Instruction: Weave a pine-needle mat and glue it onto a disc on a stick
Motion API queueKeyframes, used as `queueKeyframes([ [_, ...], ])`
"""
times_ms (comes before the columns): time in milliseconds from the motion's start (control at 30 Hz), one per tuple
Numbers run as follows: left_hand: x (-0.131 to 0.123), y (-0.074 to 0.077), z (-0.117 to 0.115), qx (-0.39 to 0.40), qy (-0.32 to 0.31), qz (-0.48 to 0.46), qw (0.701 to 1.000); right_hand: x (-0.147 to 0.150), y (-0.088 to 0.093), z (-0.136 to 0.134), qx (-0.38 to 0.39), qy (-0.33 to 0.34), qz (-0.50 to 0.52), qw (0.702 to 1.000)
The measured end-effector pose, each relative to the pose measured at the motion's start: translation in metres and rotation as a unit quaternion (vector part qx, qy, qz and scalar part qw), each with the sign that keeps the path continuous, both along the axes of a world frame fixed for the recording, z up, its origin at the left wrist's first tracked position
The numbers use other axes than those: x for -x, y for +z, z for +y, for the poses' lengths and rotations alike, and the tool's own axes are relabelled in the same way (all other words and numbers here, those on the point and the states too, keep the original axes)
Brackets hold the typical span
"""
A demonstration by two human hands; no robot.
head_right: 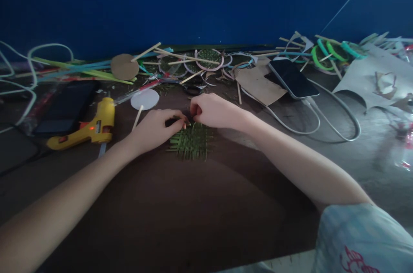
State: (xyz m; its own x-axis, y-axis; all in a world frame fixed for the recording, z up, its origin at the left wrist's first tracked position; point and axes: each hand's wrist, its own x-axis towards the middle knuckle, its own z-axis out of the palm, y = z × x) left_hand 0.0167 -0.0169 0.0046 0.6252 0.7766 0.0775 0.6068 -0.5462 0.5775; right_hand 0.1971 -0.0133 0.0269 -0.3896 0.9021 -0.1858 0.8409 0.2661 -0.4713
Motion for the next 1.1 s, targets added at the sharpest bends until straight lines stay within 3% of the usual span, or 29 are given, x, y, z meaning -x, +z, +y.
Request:
queueKeyframes([
  [167,0.000,0.002,-0.001,0.005,0.007,-0.001,1.000,0.000,0.001,-0.001,0.002,0.012,0.005,1.000],
  [500,-0.001,0.003,-0.001,0.011,0.011,0.006,1.000,-0.001,0.002,-0.001,-0.075,0.085,0.054,0.992],
  [1100,-0.001,0.003,0.000,0.007,0.010,-0.001,1.000,-0.002,0.010,-0.006,-0.026,0.111,0.107,0.988],
])
